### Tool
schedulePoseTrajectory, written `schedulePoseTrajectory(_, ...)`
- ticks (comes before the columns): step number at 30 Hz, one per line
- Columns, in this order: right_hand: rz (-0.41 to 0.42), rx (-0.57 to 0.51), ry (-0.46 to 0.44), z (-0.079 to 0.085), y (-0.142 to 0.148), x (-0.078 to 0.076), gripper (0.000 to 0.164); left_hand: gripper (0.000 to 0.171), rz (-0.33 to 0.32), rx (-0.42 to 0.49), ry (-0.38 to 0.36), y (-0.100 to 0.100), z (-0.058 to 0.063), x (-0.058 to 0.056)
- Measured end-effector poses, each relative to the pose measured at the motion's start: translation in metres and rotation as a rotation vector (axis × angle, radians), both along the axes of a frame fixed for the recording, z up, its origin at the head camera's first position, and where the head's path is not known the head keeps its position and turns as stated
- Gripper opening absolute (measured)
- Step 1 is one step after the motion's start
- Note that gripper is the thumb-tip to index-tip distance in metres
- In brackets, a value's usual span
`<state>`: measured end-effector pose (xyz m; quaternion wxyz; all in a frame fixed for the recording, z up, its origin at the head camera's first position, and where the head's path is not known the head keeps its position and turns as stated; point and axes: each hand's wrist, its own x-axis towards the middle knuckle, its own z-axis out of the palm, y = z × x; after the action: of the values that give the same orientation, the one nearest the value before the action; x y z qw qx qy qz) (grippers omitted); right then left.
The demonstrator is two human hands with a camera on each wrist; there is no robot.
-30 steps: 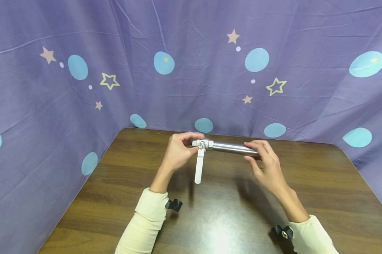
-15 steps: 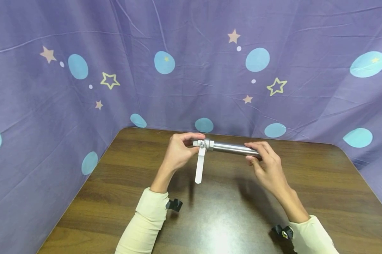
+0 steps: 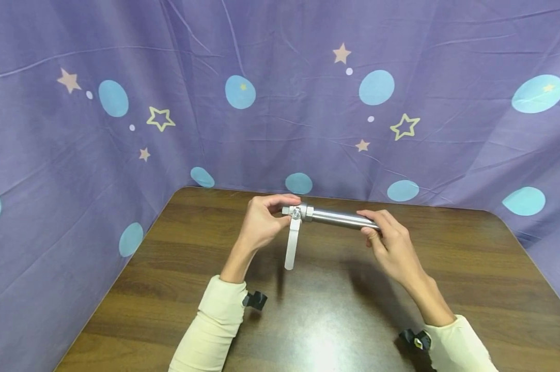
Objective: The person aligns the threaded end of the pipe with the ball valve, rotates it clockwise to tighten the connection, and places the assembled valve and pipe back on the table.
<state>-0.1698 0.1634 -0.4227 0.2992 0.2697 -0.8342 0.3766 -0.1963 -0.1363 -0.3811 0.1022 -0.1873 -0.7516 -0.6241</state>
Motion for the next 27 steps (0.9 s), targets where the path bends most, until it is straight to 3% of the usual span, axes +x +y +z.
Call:
schedulePoseTrajectory(12,0.025,-0.005,-0.02,-0.0035,-0.0001,-0.0009,0.041,0.036,0.01,-0.042,0.029,-0.0006,0.0001,-0.0004)
schedulePoseTrajectory(21,0.032,-0.062,0.036,-0.0016,-0.0027,-0.002,0.055,0.036,0.018,-0.032,0.015,-0.0004,-0.0002,-0.0009)
schedulePoseTrajectory(27,0.052,-0.082,0.016,-0.0003,-0.0037,-0.0017,0.048,0.035,0.021,-0.031,0.019,-0.0009,0.0015,0.0001)
